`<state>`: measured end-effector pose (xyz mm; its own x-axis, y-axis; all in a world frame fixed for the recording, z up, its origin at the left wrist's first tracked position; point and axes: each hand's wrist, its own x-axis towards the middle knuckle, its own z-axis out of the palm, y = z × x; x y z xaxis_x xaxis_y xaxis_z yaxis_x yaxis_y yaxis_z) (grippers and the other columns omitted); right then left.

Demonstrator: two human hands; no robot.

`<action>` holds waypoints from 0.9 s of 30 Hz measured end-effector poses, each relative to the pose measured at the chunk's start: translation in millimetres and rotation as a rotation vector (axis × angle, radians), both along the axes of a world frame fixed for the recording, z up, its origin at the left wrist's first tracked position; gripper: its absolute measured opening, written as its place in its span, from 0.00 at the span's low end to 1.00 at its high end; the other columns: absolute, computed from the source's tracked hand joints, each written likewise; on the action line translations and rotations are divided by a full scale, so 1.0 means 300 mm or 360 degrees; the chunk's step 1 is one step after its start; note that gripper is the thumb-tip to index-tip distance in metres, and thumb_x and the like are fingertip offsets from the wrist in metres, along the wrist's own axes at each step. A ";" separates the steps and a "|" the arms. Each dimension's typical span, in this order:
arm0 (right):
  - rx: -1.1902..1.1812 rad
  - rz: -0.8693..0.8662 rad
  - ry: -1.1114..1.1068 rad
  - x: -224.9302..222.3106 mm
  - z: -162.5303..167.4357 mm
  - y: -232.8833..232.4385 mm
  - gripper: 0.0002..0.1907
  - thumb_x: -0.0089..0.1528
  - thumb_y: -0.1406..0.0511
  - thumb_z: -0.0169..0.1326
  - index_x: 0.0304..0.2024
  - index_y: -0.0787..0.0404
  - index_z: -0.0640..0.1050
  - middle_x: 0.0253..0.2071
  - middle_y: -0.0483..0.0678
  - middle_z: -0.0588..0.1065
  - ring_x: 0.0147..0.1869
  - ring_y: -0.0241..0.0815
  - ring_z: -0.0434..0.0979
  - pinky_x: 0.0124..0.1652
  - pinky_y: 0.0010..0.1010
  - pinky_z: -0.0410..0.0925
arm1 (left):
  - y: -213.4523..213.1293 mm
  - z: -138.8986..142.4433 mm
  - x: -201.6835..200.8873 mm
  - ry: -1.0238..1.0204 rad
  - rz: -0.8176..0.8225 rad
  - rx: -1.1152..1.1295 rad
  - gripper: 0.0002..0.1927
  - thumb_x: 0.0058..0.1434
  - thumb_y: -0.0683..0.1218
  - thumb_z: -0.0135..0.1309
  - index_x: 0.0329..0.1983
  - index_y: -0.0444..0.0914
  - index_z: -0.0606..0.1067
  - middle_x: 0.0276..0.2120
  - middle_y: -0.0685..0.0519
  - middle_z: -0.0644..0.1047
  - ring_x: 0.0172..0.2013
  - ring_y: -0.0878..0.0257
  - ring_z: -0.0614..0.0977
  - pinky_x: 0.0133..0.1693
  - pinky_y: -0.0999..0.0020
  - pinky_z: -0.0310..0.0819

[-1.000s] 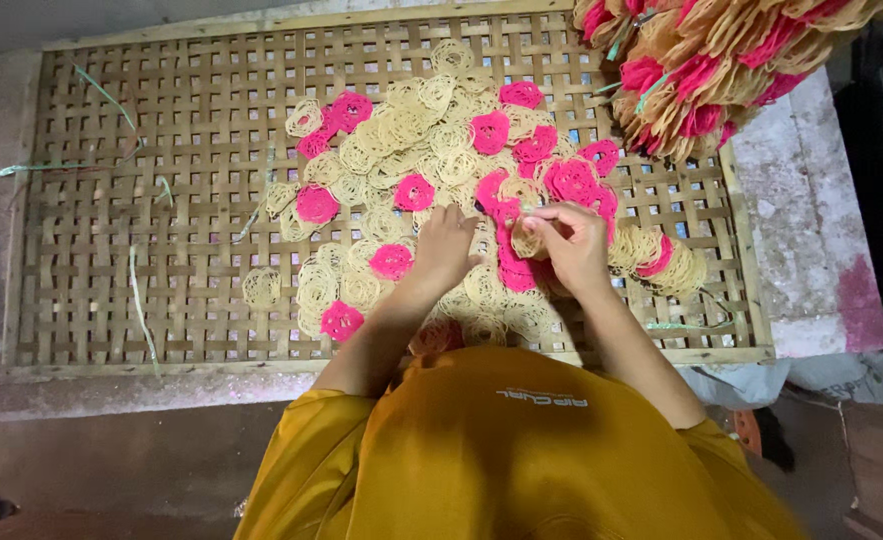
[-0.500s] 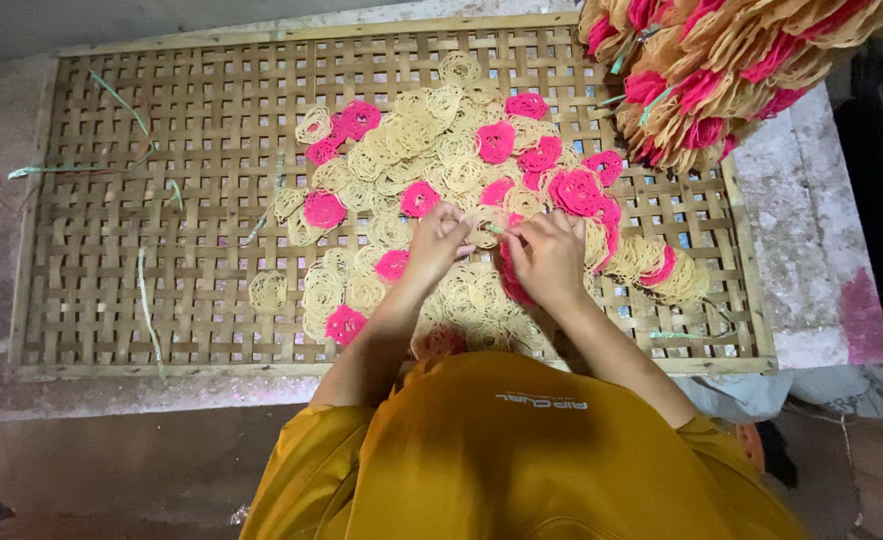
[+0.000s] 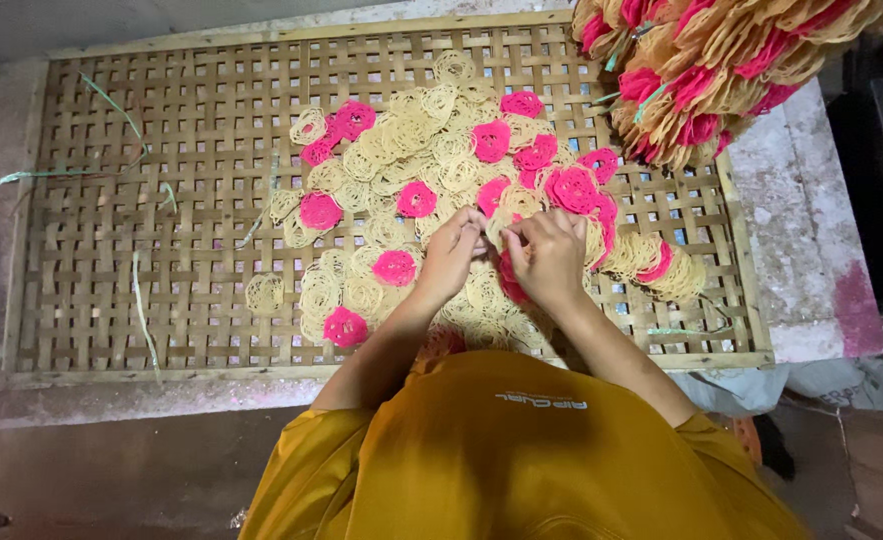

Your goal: The person repeatedly picks up small beige and pink coiled items from a woven tray and ties them together with a thin green string. The person works continuously, placing the tied items back onto the tray.

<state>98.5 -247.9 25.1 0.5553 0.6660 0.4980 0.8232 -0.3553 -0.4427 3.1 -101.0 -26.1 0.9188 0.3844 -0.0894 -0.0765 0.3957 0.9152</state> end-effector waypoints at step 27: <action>0.0586 -0.0086 0.1329 0.136 -0.072 -0.079 0.06 0.66 0.73 0.56 0.42 0.60 0.83 0.39 0.45 0.82 0.40 0.37 0.82 0.43 0.31 0.76 | 0.104 0.131 0.155 0.0579 0.0128 0.2192 0.14 0.56 0.54 0.66 0.38 0.42 0.82 0.39 0.49 0.80 0.46 0.57 0.80 0.49 0.59 0.74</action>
<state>139.2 -271.7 3.5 0.8562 0.5075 0.0963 0.1709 -0.1025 -0.9799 49.7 -69.9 13.1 0.8980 0.4059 0.1697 0.2631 -0.8046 0.5323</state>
